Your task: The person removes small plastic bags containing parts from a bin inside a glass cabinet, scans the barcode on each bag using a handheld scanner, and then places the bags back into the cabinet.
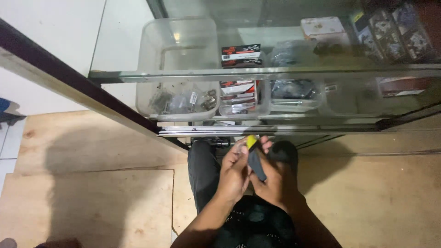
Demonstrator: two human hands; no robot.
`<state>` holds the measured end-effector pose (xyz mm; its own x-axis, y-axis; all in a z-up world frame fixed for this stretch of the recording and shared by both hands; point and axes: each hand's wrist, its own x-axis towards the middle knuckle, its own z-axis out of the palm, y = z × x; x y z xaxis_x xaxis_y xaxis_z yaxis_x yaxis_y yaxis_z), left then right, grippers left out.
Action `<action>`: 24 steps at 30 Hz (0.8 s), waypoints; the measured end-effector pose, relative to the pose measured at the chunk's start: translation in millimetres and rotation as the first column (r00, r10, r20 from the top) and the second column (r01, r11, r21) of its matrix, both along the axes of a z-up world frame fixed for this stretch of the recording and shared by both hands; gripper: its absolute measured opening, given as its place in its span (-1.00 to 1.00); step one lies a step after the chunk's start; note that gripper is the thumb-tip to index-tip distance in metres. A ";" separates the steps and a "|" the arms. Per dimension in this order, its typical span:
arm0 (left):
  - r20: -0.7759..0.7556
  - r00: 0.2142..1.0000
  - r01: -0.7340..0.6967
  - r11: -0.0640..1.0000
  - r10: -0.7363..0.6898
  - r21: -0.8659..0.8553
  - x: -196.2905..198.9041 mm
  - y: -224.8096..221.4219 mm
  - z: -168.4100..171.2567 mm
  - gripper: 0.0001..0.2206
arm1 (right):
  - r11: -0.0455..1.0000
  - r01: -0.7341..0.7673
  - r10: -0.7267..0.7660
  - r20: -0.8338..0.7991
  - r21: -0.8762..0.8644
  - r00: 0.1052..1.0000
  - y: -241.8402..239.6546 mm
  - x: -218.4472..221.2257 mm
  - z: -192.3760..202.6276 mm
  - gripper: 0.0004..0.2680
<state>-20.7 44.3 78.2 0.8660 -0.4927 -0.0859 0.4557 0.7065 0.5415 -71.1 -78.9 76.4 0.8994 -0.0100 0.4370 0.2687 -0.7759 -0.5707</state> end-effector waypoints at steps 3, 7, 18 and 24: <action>-0.064 0.998 0.000 1.000 0.002 0.027 4.4 4.3 -4.2 -0.59 | 0.992 -0.076 0.081 0.044 -0.098 0.996 -8.5 3.3 8.4 -0.58; -0.061 0.998 0.027 1.000 -0.027 0.005 3.5 2.3 -1.4 -0.61 | 0.999 0.031 -0.032 -0.085 -0.015 0.996 -3.8 -3.5 -6.4 -0.51; 0.007 0.998 -0.062 0.998 0.062 -0.011 7.3 4.8 -4.4 -0.59 | 0.990 -0.049 0.051 0.018 -0.129 0.999 -6.3 -4.8 -6.4 -0.49; -0.036 0.999 -0.008 1.000 0.007 -0.030 -1.5 -9.4 -12.2 -0.60 | 0.996 0.048 -0.043 0.067 -0.069 0.997 5.6 10.5 20.6 -0.52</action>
<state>-22.2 34.9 66.0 0.8664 -0.4889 -0.1021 0.4689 0.7260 0.5030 -60.6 -73.3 97.0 0.8681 -0.0172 0.4960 0.2673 -0.8259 -0.4964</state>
